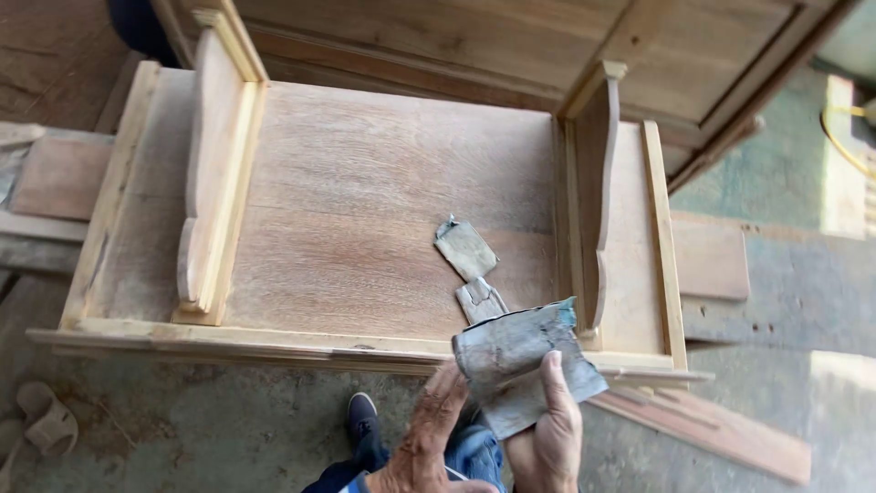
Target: Sand a piece of wooden furniture using sandpaper.
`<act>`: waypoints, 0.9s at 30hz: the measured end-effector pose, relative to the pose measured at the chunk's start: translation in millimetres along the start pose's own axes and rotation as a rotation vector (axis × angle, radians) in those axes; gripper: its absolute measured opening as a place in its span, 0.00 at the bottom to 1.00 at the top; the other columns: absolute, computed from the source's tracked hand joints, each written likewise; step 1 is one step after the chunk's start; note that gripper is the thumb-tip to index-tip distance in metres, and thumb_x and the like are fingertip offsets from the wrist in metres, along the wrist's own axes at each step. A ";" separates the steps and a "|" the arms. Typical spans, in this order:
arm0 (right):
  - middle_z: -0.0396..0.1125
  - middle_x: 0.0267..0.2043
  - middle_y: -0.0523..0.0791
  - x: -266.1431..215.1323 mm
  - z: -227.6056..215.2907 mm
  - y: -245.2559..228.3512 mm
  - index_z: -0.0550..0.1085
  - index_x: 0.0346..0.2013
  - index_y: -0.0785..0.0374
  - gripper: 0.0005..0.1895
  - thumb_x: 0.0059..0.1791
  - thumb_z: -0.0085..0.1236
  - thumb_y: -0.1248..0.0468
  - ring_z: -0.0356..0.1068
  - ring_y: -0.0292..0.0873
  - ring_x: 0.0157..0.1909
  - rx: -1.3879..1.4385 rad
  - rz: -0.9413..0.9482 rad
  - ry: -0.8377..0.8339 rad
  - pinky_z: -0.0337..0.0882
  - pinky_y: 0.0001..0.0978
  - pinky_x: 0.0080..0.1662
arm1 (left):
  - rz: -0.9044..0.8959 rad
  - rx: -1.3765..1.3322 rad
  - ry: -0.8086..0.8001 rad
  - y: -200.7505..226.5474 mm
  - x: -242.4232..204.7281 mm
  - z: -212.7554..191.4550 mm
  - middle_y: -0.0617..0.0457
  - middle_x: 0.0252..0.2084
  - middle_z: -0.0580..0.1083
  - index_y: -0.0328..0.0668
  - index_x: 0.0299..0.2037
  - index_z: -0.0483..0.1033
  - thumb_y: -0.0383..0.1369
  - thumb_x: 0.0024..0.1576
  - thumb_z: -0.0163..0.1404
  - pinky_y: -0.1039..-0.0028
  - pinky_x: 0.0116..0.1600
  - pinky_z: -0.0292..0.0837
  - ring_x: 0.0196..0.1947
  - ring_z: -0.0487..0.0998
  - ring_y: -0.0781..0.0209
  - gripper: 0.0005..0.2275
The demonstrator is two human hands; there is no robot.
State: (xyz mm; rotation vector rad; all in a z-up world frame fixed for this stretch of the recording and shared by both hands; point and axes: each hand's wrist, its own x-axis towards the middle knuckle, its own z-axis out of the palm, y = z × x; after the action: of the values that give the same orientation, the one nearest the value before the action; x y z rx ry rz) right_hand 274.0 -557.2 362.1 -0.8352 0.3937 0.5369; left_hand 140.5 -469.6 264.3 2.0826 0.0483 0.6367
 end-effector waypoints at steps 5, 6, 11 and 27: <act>0.74 0.53 0.51 18.3 -23.6 15.7 0.70 0.59 0.65 0.21 0.55 0.45 0.57 0.74 0.50 0.52 -0.434 0.128 -0.203 0.72 0.49 0.54 | -0.430 -0.663 0.393 -7.2 -2.6 114.2 0.30 0.74 0.55 0.29 0.75 0.48 0.60 0.55 0.51 0.51 0.74 0.51 0.76 0.55 0.35 0.47; 0.74 0.53 0.53 24.7 -39.5 16.1 0.70 0.60 0.67 0.22 0.55 0.46 0.58 0.74 0.50 0.52 -0.557 0.110 -0.286 0.72 0.46 0.54 | -0.572 -0.986 0.630 3.5 12.2 129.3 0.35 0.71 0.62 0.32 0.73 0.54 0.54 0.54 0.53 0.54 0.71 0.57 0.72 0.62 0.41 0.42; 0.75 0.51 0.49 87.6 -146.5 -44.6 0.70 0.61 0.65 0.24 0.51 0.53 0.62 0.74 0.44 0.52 -0.888 0.240 -0.588 0.70 0.38 0.55 | -0.639 -1.399 1.209 45.1 40.1 156.8 0.43 0.61 0.74 0.32 0.65 0.67 0.35 0.56 0.55 0.62 0.63 0.67 0.62 0.72 0.50 0.26; 0.71 0.44 0.59 162.1 -135.0 -77.1 0.60 0.66 0.67 0.49 0.35 0.75 0.58 0.76 0.59 0.42 -1.864 -1.433 -1.267 0.76 0.48 0.39 | -0.753 -1.231 1.715 -58.6 61.2 314.4 0.54 0.35 0.74 0.37 0.43 0.73 0.29 0.51 0.64 0.74 0.40 0.74 0.33 0.75 0.67 0.14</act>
State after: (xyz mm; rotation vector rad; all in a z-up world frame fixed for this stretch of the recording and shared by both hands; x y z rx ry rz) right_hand 432.8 -658.0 239.5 -1.8865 -2.1094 -0.2251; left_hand 349.3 -663.0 106.1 -0.1012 1.0215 1.2681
